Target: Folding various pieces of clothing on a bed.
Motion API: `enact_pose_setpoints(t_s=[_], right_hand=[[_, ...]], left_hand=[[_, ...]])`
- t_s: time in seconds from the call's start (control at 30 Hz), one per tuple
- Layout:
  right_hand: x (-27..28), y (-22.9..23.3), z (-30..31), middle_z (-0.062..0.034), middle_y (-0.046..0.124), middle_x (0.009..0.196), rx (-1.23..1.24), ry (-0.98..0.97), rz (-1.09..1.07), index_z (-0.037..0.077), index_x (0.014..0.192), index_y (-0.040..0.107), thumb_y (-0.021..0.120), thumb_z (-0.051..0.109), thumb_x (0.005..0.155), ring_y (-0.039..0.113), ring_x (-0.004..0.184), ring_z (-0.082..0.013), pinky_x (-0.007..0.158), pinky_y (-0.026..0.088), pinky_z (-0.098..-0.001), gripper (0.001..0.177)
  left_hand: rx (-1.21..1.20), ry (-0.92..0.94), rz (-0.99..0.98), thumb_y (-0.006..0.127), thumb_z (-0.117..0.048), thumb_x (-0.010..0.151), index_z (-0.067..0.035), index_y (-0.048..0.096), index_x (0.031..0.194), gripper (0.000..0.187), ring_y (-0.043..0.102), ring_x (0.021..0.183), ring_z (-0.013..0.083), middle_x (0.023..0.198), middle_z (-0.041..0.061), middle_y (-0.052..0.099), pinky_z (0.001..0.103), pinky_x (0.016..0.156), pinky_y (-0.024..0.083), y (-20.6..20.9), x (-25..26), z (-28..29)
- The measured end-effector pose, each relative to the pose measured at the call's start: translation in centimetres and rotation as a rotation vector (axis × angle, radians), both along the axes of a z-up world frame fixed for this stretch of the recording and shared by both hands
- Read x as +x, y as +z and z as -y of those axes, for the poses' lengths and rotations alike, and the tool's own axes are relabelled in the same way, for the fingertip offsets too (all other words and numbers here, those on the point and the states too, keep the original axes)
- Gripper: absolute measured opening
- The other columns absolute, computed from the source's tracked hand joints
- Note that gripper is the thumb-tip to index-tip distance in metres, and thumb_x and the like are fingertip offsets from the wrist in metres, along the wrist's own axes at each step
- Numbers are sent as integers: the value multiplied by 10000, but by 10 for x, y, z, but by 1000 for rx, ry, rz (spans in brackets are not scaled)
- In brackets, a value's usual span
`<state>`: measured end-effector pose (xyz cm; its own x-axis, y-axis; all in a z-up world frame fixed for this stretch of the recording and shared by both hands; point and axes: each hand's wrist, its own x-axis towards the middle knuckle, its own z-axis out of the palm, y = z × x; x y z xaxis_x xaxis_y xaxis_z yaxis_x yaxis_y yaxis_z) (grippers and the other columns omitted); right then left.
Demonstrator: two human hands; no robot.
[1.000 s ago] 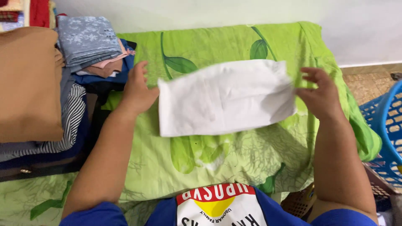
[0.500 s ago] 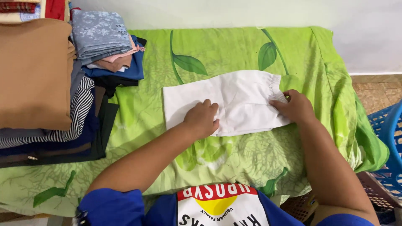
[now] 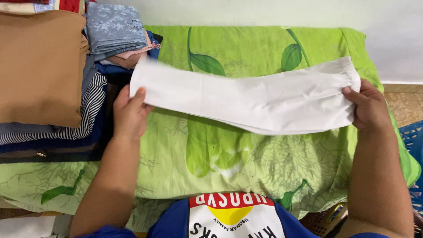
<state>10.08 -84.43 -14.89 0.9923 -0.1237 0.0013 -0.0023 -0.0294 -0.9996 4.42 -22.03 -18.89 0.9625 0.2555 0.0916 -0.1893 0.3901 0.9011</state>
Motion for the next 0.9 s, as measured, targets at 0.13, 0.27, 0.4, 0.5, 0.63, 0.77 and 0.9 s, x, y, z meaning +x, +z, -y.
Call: enact_pose_setpoints(t_s=[0.13, 0.27, 0.4, 0.5, 0.63, 0.77, 0.9], right_hand=[[19, -47, 48, -87, 725, 1136, -35, 109, -196, -7, 1341, 622, 692, 55, 977, 694, 899, -163, 763, 577, -328, 376], [5, -32, 25, -80, 735, 1113, -131, 58, -383, 48, 1374, 609, 699, 85, 905, 706, 888, -153, 745, 582, -309, 479], [-1, -11, 10, -102, 694, 1065, -658, 13, -257, 52, 1458, 578, 768, 107, 902, 645, 829, -160, 635, 516, -325, 590], [-3, -15, 8, -72, 696, 1031, -715, 10, -221, 68, 1470, 582, 759, 100, 896, 611, 775, -152, 594, 481, -327, 601], [-11, -27, 14, -32, 663, 976, -488, -60, -40, 89, 1482, 594, 739, 95, 913, 609, 776, -73, 615, 485, -253, 588], [-18, -24, -2, -149, 677, 1057, -617, -39, -119, 94, 1477, 634, 761, 99, 931, 581, 856, -199, 708, 479, -365, 560], [-25, 39, -136, -171, 441, 1548, -938, -51, 68, 108, 1449, 528, 678, 132, 963, 480, 1358, -388, 1063, 437, -486, 510]], left_hand=[[100, -193, -319, 595, -97, 996, -16, 556, 1341, 357, 718, 1002, 262, 1205, 113, 697, 424, 843, 621, -53, -33, -40], [245, -323, -477, 620, -114, 962, -18, 567, 1347, 400, 713, 963, 280, 1164, 127, 703, 432, 794, 626, -37, -36, -27], [304, -158, -506, 681, -96, 910, -93, 411, 1444, 599, 697, 990, 243, 1162, 113, 694, 430, 773, 597, -9, -10, -6], [284, -110, -348, 713, -11, 856, -97, 379, 1498, 728, 693, 1013, 224, 1174, 124, 704, 370, 829, 576, -29, 7, -12], [225, -138, -13, 704, 98, 808, -27, 475, 1535, 773, 669, 1169, 182, 1326, 102, 680, 306, 994, 541, -43, 1, -27], [586, -79, -259, 683, 92, 820, -89, 455, 1582, 816, 661, 1163, 279, 1315, 185, 669, 379, 997, 533, 11, -30, -4], [1309, 57, 101, 658, 9, 842, -41, 495, 1455, 636, 474, 1333, 436, 1464, 292, 486, 491, 1115, 401, 44, -29, 73]])
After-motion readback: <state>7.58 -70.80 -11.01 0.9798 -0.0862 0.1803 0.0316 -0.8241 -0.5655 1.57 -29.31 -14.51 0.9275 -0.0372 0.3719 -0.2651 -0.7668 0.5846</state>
